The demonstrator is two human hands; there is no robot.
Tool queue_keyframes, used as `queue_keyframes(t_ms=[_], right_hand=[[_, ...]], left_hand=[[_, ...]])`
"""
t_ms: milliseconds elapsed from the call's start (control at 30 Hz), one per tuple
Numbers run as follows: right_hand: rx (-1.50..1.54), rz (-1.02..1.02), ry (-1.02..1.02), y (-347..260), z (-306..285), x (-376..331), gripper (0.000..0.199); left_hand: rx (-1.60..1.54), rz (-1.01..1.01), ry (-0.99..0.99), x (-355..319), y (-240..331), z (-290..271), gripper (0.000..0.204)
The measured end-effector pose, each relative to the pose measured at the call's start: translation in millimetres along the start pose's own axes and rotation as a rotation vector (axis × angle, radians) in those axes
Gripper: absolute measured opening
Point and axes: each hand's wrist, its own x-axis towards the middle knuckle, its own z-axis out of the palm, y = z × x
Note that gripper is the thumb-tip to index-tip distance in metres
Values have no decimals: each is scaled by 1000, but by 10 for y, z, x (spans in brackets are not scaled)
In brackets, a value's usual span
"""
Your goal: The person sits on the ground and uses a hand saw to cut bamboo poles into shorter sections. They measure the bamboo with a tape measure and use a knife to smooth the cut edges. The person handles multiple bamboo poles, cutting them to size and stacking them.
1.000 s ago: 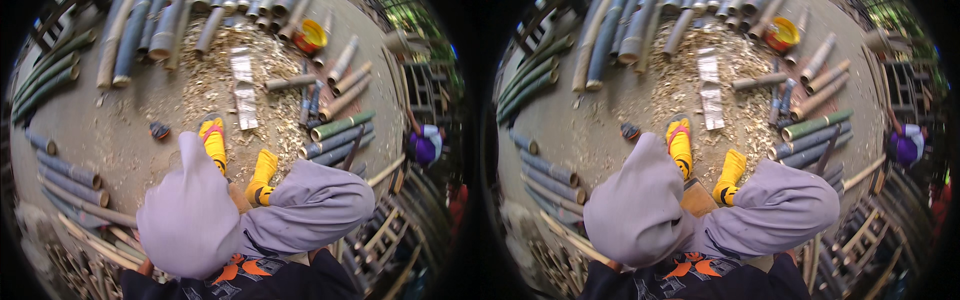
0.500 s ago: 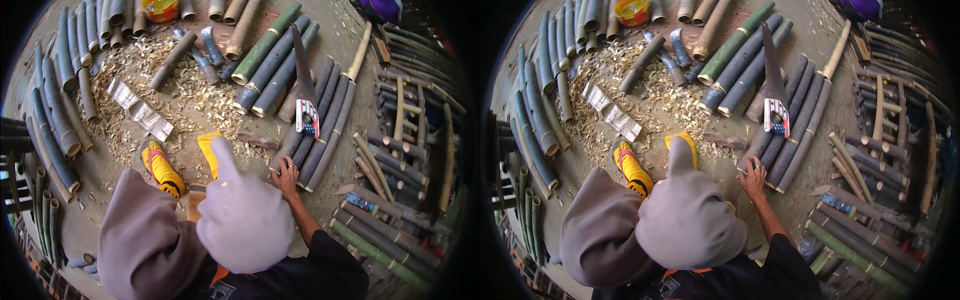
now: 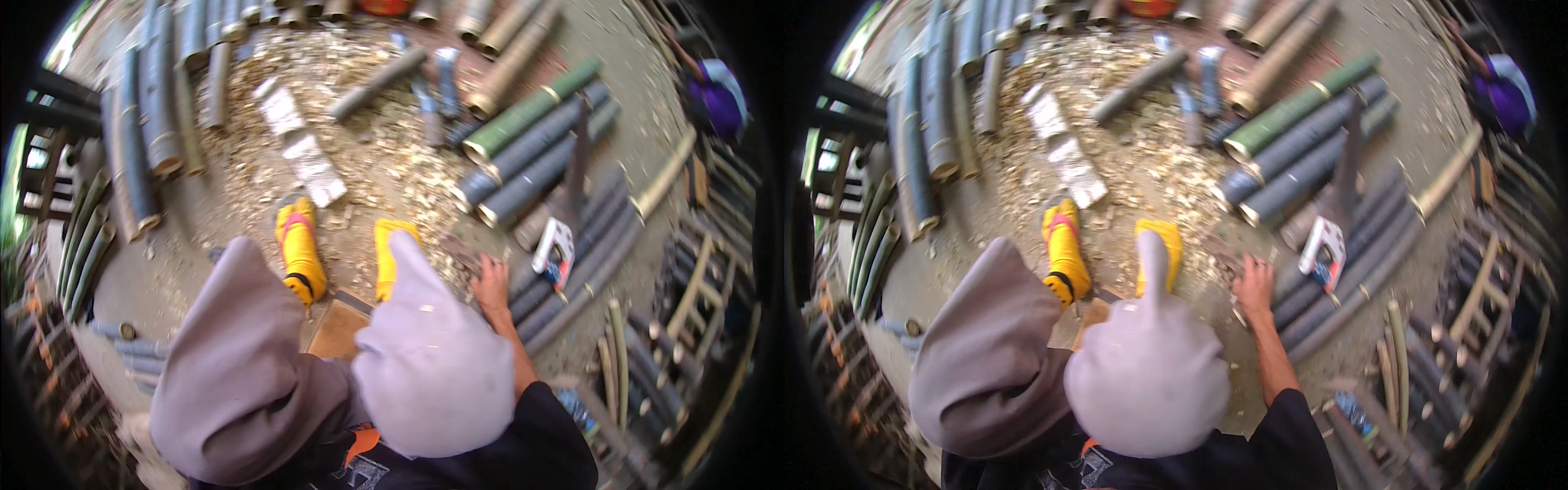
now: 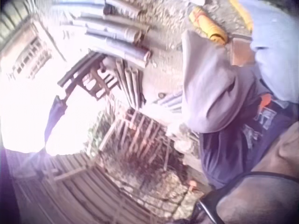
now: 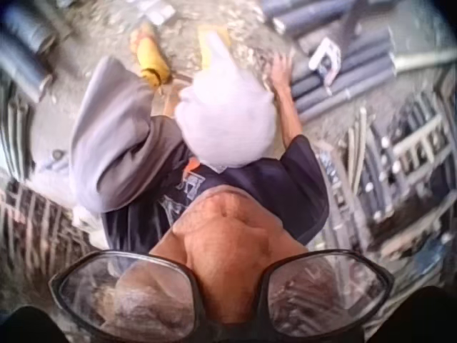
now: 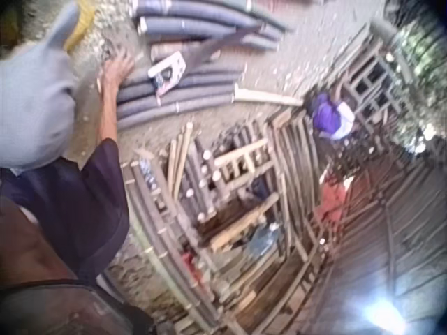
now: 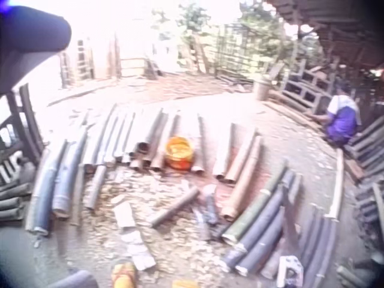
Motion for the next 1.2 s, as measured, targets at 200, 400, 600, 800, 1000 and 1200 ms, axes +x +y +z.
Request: queue_keyframes(t_ms=[200, 400, 600, 800, 1000, 1200], right_hand=[[414, 10, -189, -592, -312, 74, 44], [505, -188, -15, -1276, -344, 566, 42], [448, -362, 235, -1345, 58, 957, 51], [394, -412, 347, -2010, 350, 1286, 61], [482, -485, 362, -2650, 639, 1721, 55], [543, -502, 239, -2528, 620, 1811, 47]], left_hand=[[-216, 430, 479, 662, 882, -1016, 47], [543, 899, 892, 1575, 2341, -1689, 63], [1152, 849, 458, 2069, 2792, -1939, 89], [570, 708, 828, 1499, 2251, -2024, 92], [238, 499, 742, 1404, 1922, -1455, 94], [190, 594, 690, 1353, 1865, -1229, 92]])
